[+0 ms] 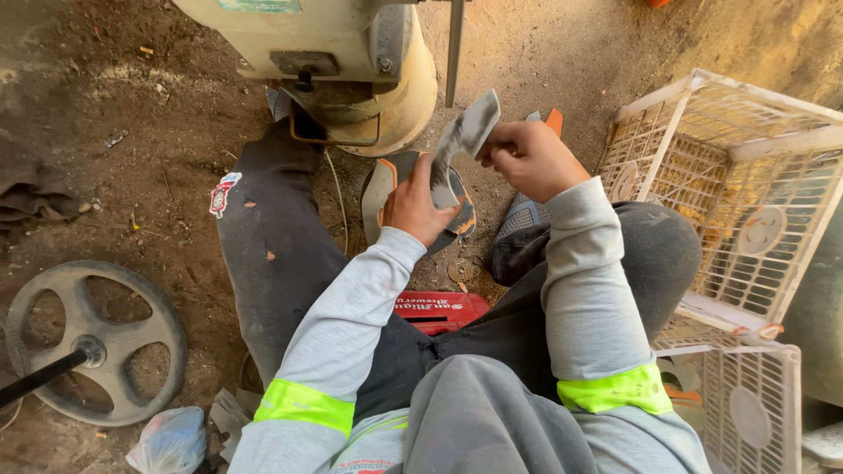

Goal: The person sits on the ground and uses a bench grinder to smooth the edges of several shoe sole pieces. They handle both gray and orange pieces, repeatedly pressing them against the spinning wheel and placing finished pieces into a nearby white plastic crate.

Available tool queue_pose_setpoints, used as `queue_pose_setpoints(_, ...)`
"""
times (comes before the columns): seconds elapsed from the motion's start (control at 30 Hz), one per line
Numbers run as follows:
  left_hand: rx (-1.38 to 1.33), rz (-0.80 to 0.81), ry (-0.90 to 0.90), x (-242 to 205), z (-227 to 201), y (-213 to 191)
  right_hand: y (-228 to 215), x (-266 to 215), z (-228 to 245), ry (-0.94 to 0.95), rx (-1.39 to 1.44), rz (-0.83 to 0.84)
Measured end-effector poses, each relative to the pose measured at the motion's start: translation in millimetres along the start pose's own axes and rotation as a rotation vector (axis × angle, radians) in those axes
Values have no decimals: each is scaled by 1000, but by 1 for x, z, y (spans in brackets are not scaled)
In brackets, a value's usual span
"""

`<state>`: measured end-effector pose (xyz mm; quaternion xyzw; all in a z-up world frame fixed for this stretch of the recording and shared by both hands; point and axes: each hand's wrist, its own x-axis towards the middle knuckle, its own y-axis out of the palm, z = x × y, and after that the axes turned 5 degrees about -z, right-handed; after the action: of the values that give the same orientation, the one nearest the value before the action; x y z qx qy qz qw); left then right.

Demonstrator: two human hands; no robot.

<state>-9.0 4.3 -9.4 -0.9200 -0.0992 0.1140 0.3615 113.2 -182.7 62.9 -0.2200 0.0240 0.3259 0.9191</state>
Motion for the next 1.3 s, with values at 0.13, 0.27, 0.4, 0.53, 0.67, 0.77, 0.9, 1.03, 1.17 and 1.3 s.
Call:
queue_pose_setpoints(0.13, -365, 84, 76, 7, -7, 4, 8, -1, 12, -57, 64, -194)
queue_pose_setpoints(0.27, -826, 221, -25, 37, -13, 0, 28, 27, 24, -285, -75, -416)
queue_pose_setpoints(0.4, -888, 290, -178, 60, -11, -4, 42, 45, 22, -340, -201, -536)
queue_pose_setpoints(0.53, -792, 290, -145, 45, -10, -4, 40, 36, 13, -300, -229, -467)
queue_pose_setpoints(0.67, -144, 48, 73, 4, -3, -7, 0, 10, 1, -26, -5, 32)
queue_pose_setpoints(0.77, 115, -131, 234, -9, 4, -20, -18, -12, 2, 226, 150, 93)
queue_pose_setpoints(0.9, 171, -159, 306, -12, 1, -31, -27, -26, 15, 214, 276, -64)
queue_pose_setpoints(1.03, 160, -116, 317, -14, -2, -39, -21, -24, 25, 129, 265, -137)
queue_pose_setpoints(1.17, 145, -36, 281, -10, -2, -42, -21, -21, 22, 62, 232, -142)
queue_pose_setpoints(1.3, 179, 34, 269, -3, 2, -43, -23, -20, 12, 74, -32, -110)
